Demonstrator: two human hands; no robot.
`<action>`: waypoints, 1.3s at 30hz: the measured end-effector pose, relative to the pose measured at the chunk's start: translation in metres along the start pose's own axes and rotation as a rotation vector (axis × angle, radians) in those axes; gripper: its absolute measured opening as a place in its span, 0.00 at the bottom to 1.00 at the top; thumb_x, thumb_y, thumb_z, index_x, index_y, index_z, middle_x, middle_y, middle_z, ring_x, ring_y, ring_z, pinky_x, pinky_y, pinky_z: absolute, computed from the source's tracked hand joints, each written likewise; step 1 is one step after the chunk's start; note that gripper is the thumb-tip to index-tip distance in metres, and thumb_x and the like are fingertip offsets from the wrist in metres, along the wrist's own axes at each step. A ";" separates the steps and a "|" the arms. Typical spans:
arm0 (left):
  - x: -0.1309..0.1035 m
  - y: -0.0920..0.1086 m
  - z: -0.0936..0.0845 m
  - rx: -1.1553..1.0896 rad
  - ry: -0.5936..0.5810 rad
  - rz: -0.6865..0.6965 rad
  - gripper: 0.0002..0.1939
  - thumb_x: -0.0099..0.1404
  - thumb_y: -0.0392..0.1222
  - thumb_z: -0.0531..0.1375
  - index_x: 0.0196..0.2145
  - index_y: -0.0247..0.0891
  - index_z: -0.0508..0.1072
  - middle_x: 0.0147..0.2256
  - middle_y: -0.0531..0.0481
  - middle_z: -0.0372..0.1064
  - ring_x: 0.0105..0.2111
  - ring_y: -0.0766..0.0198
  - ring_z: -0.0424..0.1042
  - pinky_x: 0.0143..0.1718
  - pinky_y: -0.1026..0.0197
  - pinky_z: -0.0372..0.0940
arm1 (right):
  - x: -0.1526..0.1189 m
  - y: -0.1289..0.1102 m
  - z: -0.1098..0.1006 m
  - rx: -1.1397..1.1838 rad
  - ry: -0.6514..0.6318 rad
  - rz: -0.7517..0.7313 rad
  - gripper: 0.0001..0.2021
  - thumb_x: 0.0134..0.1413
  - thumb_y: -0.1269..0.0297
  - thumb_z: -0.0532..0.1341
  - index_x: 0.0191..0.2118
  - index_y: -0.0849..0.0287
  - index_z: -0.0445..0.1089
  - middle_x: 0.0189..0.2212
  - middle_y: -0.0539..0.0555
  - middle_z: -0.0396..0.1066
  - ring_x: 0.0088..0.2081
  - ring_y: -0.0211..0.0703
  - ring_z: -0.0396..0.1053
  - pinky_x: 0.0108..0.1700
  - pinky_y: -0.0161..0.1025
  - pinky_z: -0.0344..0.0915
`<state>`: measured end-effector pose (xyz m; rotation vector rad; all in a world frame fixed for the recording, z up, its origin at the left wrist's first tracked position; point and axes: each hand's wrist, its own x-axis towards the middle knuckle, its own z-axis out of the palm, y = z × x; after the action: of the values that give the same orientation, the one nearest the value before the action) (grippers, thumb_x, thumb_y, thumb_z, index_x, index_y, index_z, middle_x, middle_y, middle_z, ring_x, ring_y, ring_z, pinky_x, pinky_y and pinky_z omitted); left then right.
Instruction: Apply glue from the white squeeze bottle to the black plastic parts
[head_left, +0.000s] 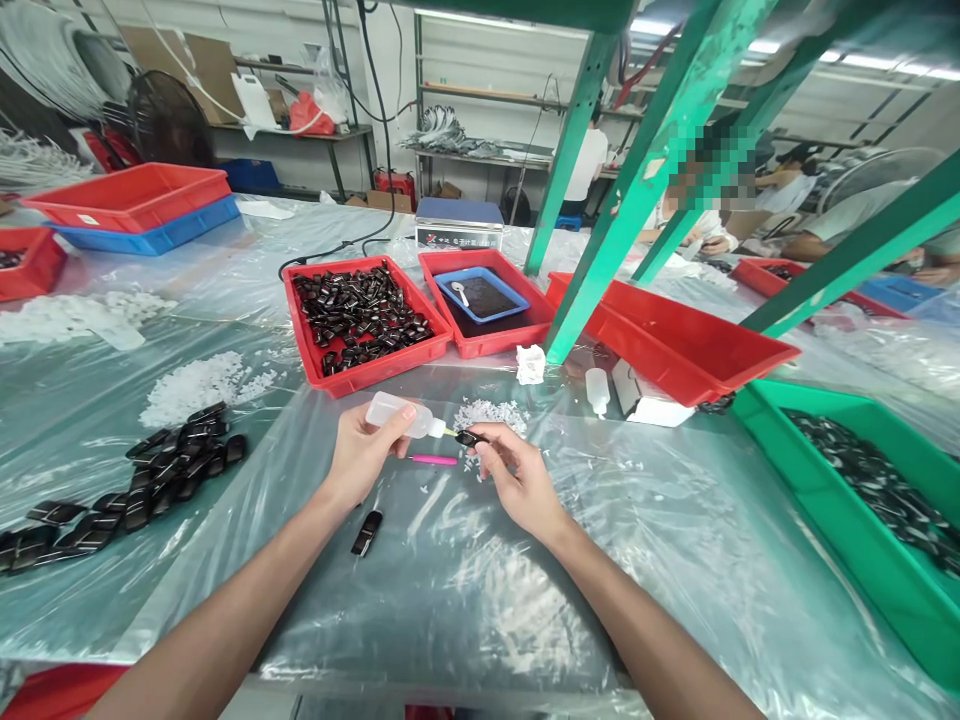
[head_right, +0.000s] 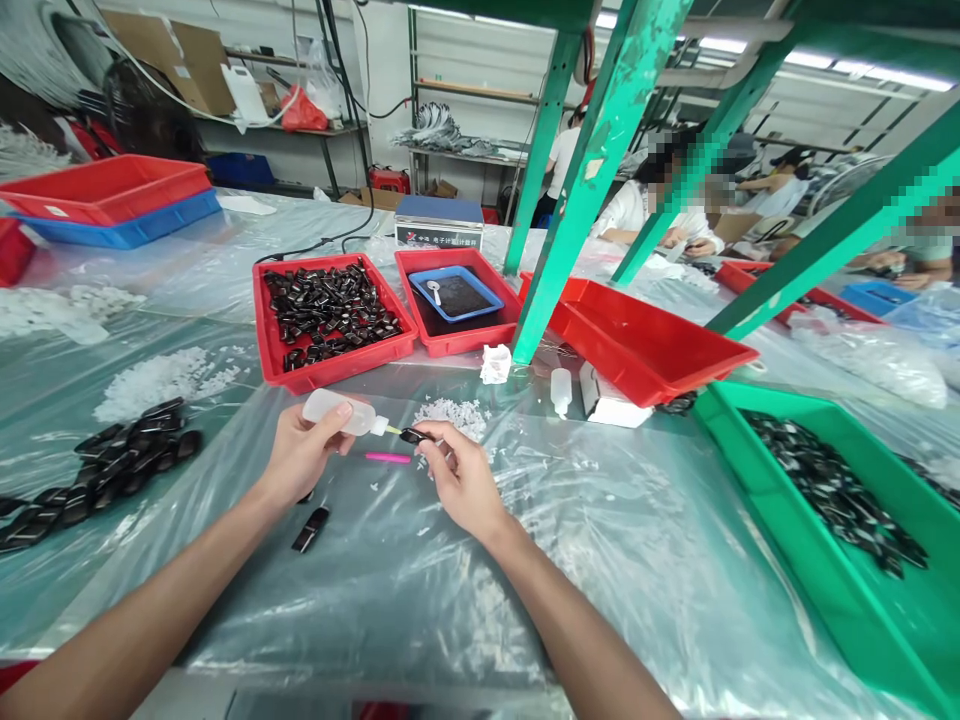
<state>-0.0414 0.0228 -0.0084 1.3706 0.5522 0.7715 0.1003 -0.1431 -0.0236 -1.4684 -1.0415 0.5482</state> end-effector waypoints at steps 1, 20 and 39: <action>0.000 0.001 0.000 0.002 -0.004 0.000 0.20 0.58 0.56 0.69 0.30 0.32 0.82 0.18 0.51 0.65 0.18 0.70 0.59 0.21 0.65 0.51 | 0.000 0.000 0.000 0.010 0.000 0.004 0.13 0.68 0.55 0.57 0.49 0.55 0.74 0.35 0.53 0.74 0.27 0.38 0.68 0.31 0.36 0.67; -0.002 0.004 0.000 -0.010 0.008 -0.015 0.20 0.58 0.56 0.70 0.30 0.33 0.81 0.19 0.51 0.67 0.18 0.69 0.60 0.21 0.65 0.51 | 0.000 -0.002 0.002 0.178 0.003 0.030 0.13 0.66 0.52 0.62 0.48 0.55 0.74 0.34 0.52 0.75 0.26 0.36 0.67 0.32 0.37 0.67; -0.003 0.004 0.003 -0.058 0.010 0.014 0.21 0.59 0.57 0.68 0.30 0.33 0.80 0.17 0.52 0.65 0.17 0.69 0.60 0.19 0.64 0.51 | 0.001 -0.005 -0.002 0.173 0.080 0.064 0.13 0.56 0.55 0.69 0.45 0.53 0.80 0.30 0.52 0.75 0.26 0.40 0.71 0.22 0.35 0.62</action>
<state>-0.0419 0.0192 -0.0039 1.3189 0.5247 0.8010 0.1008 -0.1437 -0.0180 -1.3631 -0.8647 0.6055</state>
